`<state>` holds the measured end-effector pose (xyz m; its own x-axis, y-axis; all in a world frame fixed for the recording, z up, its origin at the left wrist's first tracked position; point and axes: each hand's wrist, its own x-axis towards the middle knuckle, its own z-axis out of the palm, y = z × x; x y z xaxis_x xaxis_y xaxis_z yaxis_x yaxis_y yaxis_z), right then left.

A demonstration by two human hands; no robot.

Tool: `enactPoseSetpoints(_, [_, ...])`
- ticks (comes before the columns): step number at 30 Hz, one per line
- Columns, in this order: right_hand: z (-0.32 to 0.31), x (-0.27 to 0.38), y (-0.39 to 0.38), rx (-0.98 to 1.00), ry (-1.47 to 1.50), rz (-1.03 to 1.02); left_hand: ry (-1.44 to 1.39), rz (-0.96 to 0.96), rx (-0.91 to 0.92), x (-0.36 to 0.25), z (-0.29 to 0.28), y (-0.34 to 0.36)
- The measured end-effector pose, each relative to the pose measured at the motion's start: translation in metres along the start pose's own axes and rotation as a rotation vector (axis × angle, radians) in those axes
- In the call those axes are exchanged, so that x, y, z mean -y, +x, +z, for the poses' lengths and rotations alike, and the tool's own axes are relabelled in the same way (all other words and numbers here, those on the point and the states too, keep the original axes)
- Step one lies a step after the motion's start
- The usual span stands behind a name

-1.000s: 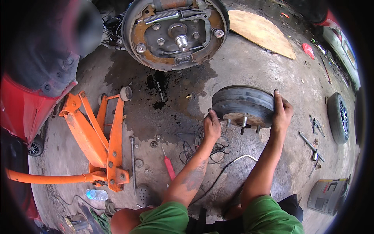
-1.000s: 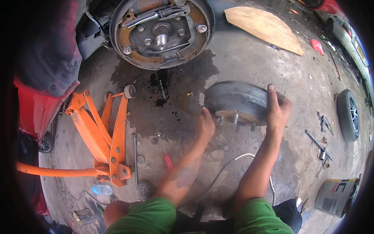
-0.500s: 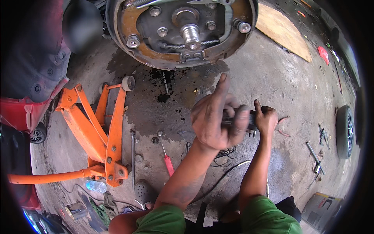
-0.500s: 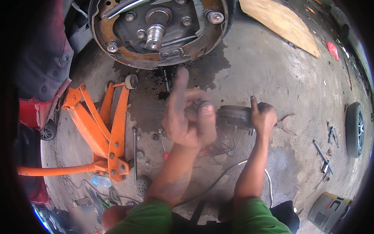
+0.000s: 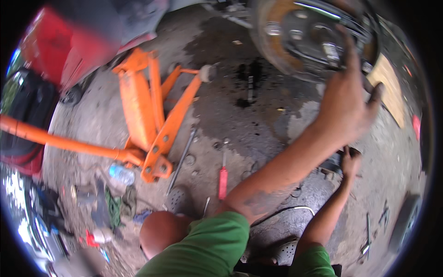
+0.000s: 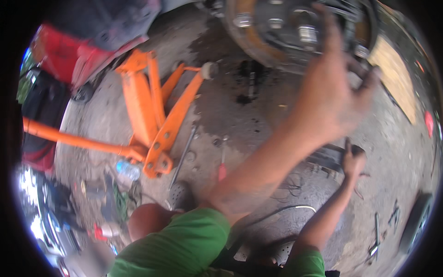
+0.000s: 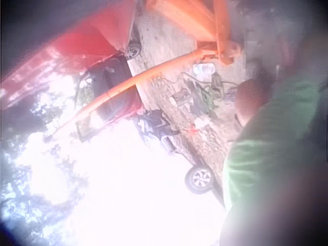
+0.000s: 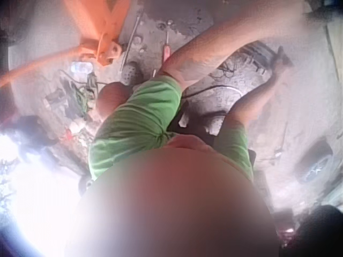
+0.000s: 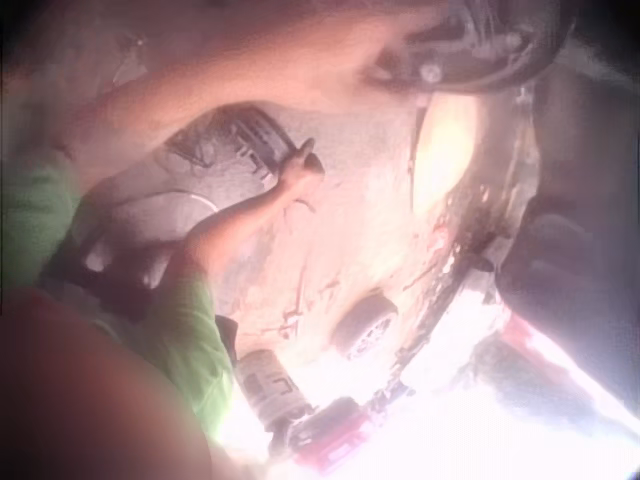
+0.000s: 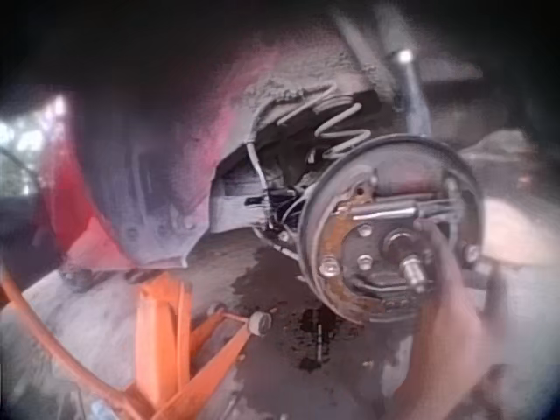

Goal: The person removes the brake drum from a car's wheel hub, uses a hammer to loosen it, and then reattaches it. They also use a wrench to tighten bolts on the brake assembly.

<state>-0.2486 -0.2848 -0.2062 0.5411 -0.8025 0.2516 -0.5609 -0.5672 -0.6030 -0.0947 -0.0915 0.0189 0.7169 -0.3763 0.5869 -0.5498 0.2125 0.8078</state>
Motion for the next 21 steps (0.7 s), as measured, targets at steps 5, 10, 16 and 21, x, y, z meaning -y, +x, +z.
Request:
enactPoseSetpoints(5, [0.006,-0.065,0.028,0.314,0.212,0.001,0.167,0.018,0.041,0.018,0.026,-0.023])
enactPoseSetpoints(10, [0.000,-0.098,0.023,0.264,0.233,-0.085,0.304,-0.104,0.442,0.109,0.076,-0.104])
enactPoseSetpoints(16, [-0.011,-0.076,0.005,0.223,0.112,0.030,0.344,-0.133,0.503,0.184,0.108,-0.223])
enactPoseSetpoints(21, [-0.021,-0.068,0.007,0.234,0.156,0.262,0.403,-0.278,0.670,0.173,0.107,-0.211])
